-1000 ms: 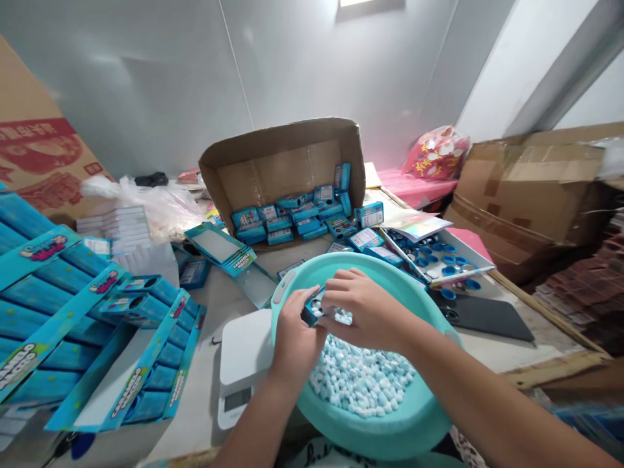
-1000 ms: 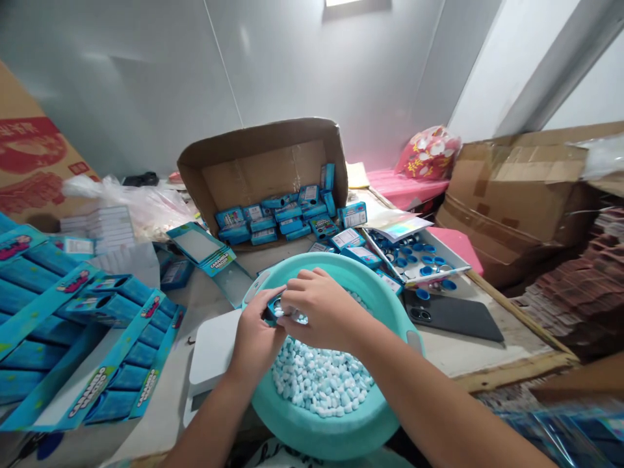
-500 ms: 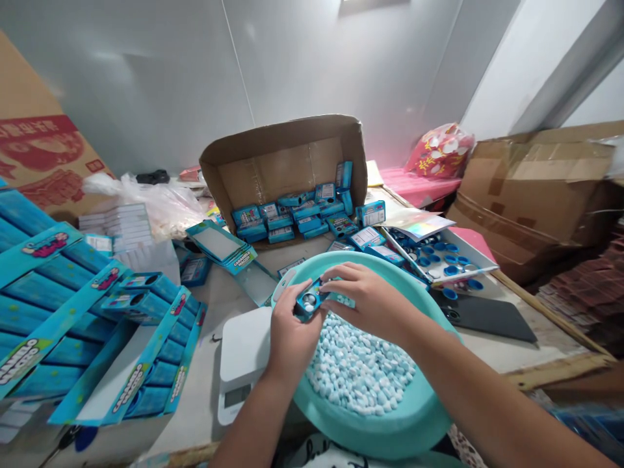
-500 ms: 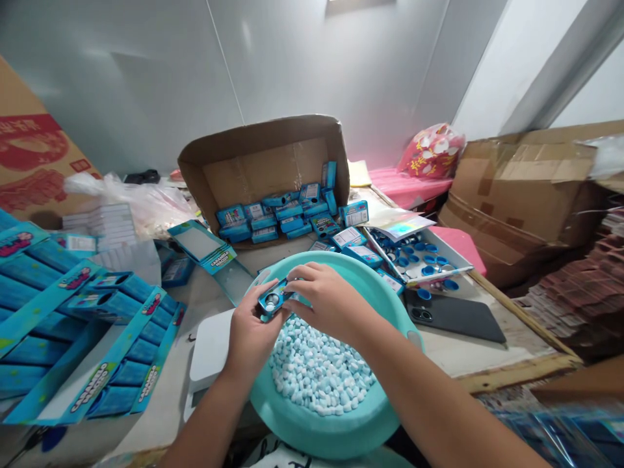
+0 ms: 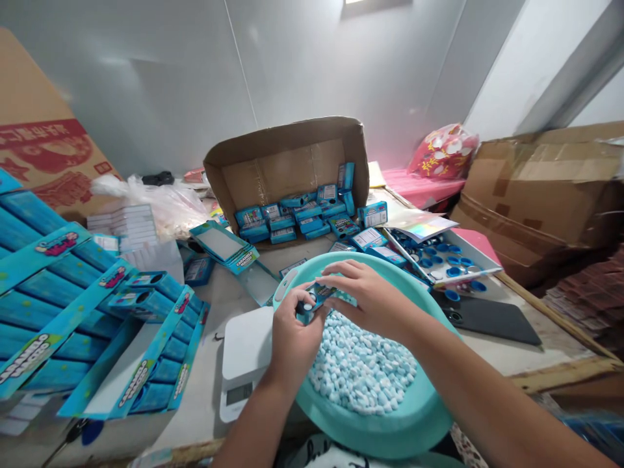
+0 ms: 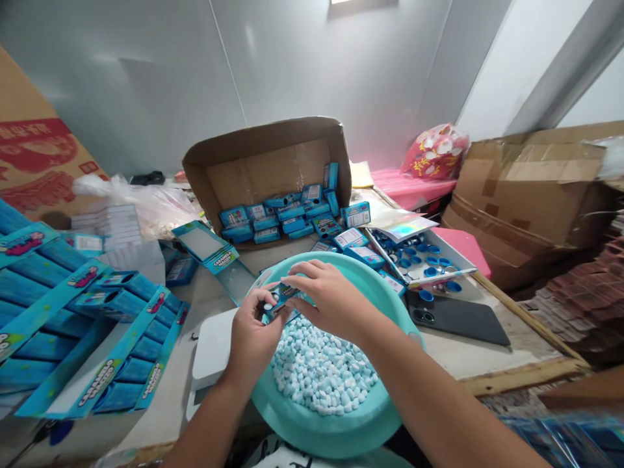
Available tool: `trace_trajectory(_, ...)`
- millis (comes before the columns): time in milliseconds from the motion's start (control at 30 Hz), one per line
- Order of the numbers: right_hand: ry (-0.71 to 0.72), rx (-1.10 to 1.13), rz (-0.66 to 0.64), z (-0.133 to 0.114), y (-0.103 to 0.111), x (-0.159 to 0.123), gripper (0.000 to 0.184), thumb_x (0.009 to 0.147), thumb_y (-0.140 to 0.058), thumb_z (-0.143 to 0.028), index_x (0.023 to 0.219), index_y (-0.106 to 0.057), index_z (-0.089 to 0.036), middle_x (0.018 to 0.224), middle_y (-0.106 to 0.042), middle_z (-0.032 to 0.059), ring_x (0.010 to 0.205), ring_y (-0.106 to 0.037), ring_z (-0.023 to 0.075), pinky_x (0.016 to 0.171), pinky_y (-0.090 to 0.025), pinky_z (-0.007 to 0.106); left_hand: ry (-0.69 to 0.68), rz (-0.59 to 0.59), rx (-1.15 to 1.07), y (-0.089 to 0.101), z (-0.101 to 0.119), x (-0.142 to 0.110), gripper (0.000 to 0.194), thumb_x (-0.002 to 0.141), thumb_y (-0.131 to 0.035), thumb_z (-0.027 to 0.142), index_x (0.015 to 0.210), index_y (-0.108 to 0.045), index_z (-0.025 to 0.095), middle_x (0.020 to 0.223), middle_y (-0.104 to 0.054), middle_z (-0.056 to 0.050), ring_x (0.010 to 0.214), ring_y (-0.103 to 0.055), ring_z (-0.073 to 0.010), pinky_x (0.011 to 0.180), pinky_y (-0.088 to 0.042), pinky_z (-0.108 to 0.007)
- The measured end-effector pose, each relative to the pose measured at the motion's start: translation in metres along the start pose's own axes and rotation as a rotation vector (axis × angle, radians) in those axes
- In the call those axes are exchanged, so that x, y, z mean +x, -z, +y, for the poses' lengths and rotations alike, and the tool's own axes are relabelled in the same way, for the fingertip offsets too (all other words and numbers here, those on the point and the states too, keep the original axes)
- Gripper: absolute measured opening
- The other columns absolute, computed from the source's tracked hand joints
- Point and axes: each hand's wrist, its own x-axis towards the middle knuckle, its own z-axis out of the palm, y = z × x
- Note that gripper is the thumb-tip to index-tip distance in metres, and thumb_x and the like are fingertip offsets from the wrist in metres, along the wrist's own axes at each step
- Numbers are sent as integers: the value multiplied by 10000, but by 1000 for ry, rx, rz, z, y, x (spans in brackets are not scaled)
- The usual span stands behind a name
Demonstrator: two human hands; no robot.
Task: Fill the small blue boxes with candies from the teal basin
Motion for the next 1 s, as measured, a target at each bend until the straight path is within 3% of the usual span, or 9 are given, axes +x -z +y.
trace_trajectory(167, 28, 49, 11, 1, 1, 1, 122, 962, -607, -201, 1066, -671, -200, 1078, -664, 75, 1016, -596, 227, 910, -516, 416, 22, -6, -36, -2, 0, 0, 386, 851, -729, 250, 878, -344, 244, 1172, -645, -75, 1191, -620, -217, 986, -490, -382)
trace_trajectory(367, -7, 66, 9, 1, 0, 0, 69, 952, -595, -159, 897, -627, -185, 917, -635, 54, 878, -572, 203, 777, -502, 362, 39, 8, -54, -3, -3, 1, 396, 848, -745, 260, 929, -358, 247, 1188, -636, -79, 1173, -631, -215, 996, -502, -396)
trace_trajectory(467, -8, 36, 39, 1, 0, -1, 57, 943, -611, -171, 984, -647, -187, 948, -640, 63, 905, -577, 218, 800, -518, 386, 13, 11, -66, -3, -2, 1, 370, 855, -742, 267, 915, -378, 240, 1191, -637, -82, 1189, -628, -214, 1002, -507, -389)
trace_trajectory(600, 27, -31, 48, 2, 0, -1, 335, 955, -590, -164, 1283, -629, -224, 1209, -640, 111, 1101, -592, 265, 925, -542, 468, 0, 5, -74, -3, -2, 1, 358, 855, -738, 266, 906, -384, 238, 1174, -651, -70, 1162, -643, -207, 986, -515, -379)
trace_trajectory(800, 87, -44, 36, 5, -1, 1, 229, 1003, -542, -209, 1155, -712, -234, 1132, -689, 105, 1058, -656, 267, 873, -593, 468, 11, 62, -70, -3, -3, -1, 363, 811, -748, 204, 924, -405, 242, 1202, -659, -59, 1152, -649, -191, 999, -502, -362)
trace_trajectory(933, 134, -20, 75, 12, -3, -10, 246, 992, -559, -208, 1174, -698, -299, 1069, -715, 126, 949, -699, 249, 791, -606, 416, 32, 47, -75, -4, 2, -5, 362, 769, -753, 151, 924, -439, 243, 1187, -688, -50, 1142, -652, -180, 1044, -474, -357)
trace_trajectory(1000, 228, 10, 131, 22, -11, -13, 211, 979, -597, -339, 1155, -712, -323, 1033, -727, 147, 872, -718, 241, 708, -601, 402, 42, 45, -120, -5, -1, -7, 387, 727, -783, 162, 932, -465, 248, 1185, -701, -51, 1132, -665, -195, 1024, -491, -348)
